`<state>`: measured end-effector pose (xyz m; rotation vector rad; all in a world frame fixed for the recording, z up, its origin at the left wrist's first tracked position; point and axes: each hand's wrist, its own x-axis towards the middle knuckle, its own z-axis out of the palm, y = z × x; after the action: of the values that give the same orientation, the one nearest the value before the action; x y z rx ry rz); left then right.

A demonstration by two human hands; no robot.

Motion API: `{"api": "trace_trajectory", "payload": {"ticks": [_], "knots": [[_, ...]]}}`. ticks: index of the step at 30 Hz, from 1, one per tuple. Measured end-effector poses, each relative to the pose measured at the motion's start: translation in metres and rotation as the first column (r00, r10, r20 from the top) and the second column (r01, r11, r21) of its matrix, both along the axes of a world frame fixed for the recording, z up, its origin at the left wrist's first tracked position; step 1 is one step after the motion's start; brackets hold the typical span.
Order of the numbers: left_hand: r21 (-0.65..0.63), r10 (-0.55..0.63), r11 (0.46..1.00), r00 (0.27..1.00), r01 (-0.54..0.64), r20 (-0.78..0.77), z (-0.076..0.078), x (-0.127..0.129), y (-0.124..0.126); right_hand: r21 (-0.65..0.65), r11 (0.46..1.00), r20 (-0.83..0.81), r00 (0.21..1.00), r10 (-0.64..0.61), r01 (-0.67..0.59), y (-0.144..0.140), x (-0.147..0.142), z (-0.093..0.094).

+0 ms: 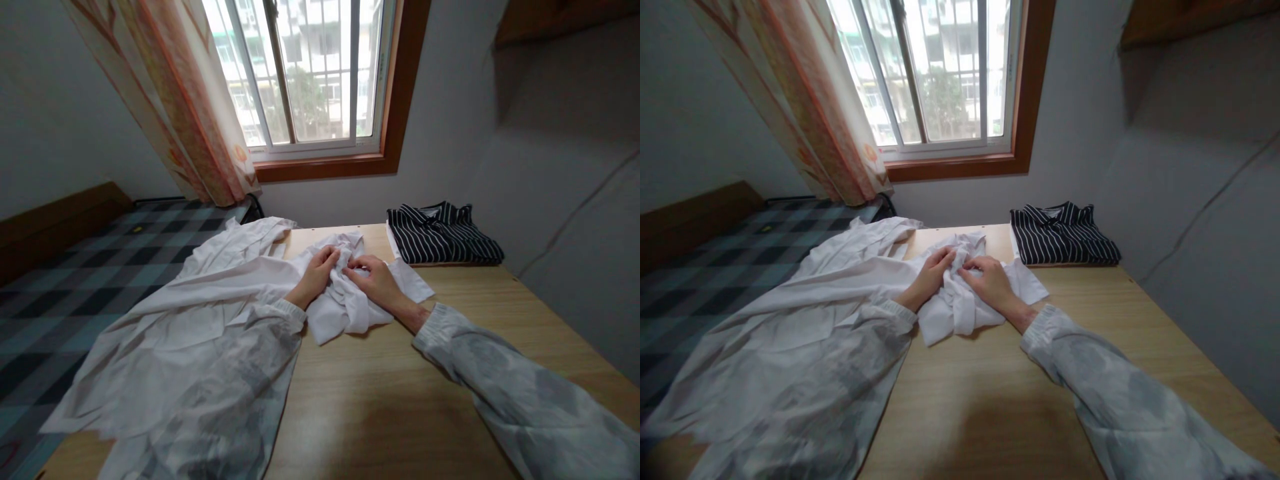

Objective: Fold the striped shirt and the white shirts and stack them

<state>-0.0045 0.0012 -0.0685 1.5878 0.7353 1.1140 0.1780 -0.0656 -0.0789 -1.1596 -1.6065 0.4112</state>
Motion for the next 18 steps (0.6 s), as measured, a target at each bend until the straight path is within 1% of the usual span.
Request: {"api": "trace_trajectory", "payload": {"ticks": [3, 6, 8, 11, 14, 18], "knots": [[0.024, 0.003, 1.0, 1.0, -0.003, -0.001, 0.0, 0.001, 0.0, 0.013, 1.0, 0.003, 1.0, 0.008, -0.008, -0.001, 0.0, 0.0], [0.081, 0.038, 0.996, 0.999, -0.037, -0.006, 0.003, 0.002, -0.004, 0.019, 1.0, -0.029, 0.999, -0.021, 0.022, 0.0, 0.001, 0.0], [0.14, 0.057, 0.989, 0.997, -0.051, -0.042, 0.006, 0.001, -0.009, 0.008, 0.999, -0.069, 0.997, -0.047, 0.048, 0.0, 0.002, 0.0], [0.205, 0.04, 0.979, 0.992, -0.015, -0.12, 0.01, 0.0, -0.014, -0.004, 0.998, -0.102, 0.993, -0.062, 0.062, 0.001, 0.002, 0.0], [0.179, 0.004, 0.984, 0.992, 0.018, -0.123, 0.011, 0.0, -0.015, -0.017, 0.997, -0.108, 0.991, -0.074, 0.073, 0.001, 0.002, -0.001], [0.14, 0.004, 0.99, 0.995, 0.01, -0.101, 0.009, 0.001, -0.014, -0.027, 0.996, -0.113, 0.989, -0.093, 0.09, 0.001, 0.002, -0.001]]}}
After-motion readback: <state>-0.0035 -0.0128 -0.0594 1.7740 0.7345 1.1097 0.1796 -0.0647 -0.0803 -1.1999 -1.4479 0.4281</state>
